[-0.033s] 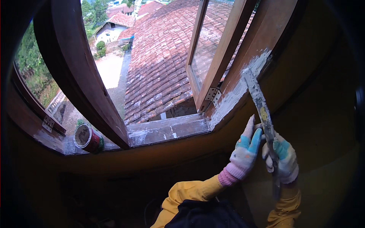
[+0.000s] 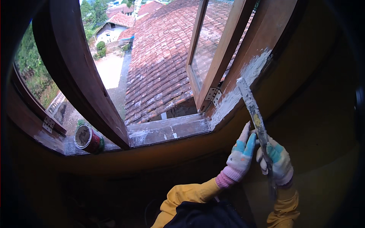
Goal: Applying putty or plaster to the edges of a window frame with a putty knife.
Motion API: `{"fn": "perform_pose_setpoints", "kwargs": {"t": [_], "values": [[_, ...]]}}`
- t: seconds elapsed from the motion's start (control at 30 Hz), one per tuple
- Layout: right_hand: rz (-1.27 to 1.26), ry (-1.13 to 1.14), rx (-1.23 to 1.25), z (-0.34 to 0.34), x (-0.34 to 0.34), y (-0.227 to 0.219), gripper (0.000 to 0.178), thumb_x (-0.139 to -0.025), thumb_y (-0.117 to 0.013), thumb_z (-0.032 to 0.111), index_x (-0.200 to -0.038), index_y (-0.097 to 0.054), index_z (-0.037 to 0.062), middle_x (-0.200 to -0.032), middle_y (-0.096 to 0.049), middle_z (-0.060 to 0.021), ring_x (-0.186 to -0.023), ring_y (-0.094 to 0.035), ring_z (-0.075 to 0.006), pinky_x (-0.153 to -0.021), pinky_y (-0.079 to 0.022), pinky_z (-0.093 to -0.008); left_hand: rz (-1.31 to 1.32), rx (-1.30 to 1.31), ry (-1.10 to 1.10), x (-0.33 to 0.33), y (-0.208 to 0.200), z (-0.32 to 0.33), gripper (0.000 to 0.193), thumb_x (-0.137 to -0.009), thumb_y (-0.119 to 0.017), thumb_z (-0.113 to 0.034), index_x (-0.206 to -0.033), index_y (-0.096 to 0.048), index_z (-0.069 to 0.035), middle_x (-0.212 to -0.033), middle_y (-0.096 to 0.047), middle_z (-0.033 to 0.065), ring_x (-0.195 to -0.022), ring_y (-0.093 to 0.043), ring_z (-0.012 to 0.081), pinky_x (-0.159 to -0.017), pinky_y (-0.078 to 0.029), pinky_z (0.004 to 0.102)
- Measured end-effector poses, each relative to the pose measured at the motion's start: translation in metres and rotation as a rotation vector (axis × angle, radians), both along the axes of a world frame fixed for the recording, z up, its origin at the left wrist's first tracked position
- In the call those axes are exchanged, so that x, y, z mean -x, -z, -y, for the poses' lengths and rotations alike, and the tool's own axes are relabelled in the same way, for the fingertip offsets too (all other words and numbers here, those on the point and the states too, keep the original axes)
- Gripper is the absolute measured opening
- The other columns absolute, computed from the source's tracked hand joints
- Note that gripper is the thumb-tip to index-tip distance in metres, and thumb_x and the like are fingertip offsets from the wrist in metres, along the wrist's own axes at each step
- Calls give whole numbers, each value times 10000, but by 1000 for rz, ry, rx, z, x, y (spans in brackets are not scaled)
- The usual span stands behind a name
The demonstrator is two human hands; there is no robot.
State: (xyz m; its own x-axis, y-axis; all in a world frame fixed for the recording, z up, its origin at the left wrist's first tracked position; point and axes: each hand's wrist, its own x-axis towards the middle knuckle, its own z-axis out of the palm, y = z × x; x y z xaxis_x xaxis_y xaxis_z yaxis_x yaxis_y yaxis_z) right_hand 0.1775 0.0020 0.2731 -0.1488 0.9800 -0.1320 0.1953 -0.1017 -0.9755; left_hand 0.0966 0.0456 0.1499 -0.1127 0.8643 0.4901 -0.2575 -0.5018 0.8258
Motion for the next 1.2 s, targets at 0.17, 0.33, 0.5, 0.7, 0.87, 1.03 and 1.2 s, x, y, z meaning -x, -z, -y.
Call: {"fn": "perform_pose_setpoints", "kwargs": {"t": [0.17,0.33,0.5,0.7,0.87,1.03,1.2], "values": [[131,-260,178,-6,-10,89,449,-948,-415,251,-1325,-353,15,-830,-559,-60,-599,-542,-101,-495,-461,-206,126,458,170,1,107,28,437,-953,-372,-309,-1296,-407,-39,-1133,-560,99,-1002,-550,174,-890,-426,292],[84,-116,240,-22,-6,138,396,-948,-405,182,-1313,-381,32,-789,-537,-24,-572,-513,-76,-487,-457,-201,499,814,291,6,102,13,340,-933,-382,-346,-1110,-517,-89,-932,-587,62,-808,-566,132,-723,-468,258],[57,27,298,-26,19,150,328,-937,-427,202,-1212,-498,38,-708,-524,5,-536,-465,-69,-457,-398,-206,388,710,220,19,109,-9,460,-913,-495,-284,-1302,-350,-85,-932,-589,90,-762,-581,135,-657,-488,271],[145,93,196,-26,14,156,318,-916,-452,214,-1177,-517,44,-646,-505,1,-501,-445,-78,-429,-364,-230,-37,702,183,20,91,-17,630,-876,-530,-245,-1406,-220,-101,-1032,-590,132,-875,-564,182,-779,-439,270],[128,130,187,-20,18,147,306,-919,-442,198,-1163,-524,32,-616,-492,4,-481,-429,-73,-418,-343,-229,-145,684,140,22,85,-16,631,-857,-540,-255,-1393,-252,-86,-1073,-585,166,-951,-562,217,-826,-429,295],[124,160,193,-21,19,131,320,-920,-458,205,-1187,-527,43,-700,-506,12,-515,-397,-52,-445,-355,-211,-81,640,182,25,63,-17,647,-867,-528,-263,-1399,-219,-60,-1053,-603,151,-949,-573,208,-839,-427,288],[51,163,206,-18,18,106,296,-920,-446,206,-1163,-535,61,-627,-462,25,-491,-408,-56,-410,-340,-209,-96,648,201,24,41,-15,635,-878,-506,-264,-1412,-202,-104,-1011,-628,131,-935,-586,185,-827,-437,282]]}}
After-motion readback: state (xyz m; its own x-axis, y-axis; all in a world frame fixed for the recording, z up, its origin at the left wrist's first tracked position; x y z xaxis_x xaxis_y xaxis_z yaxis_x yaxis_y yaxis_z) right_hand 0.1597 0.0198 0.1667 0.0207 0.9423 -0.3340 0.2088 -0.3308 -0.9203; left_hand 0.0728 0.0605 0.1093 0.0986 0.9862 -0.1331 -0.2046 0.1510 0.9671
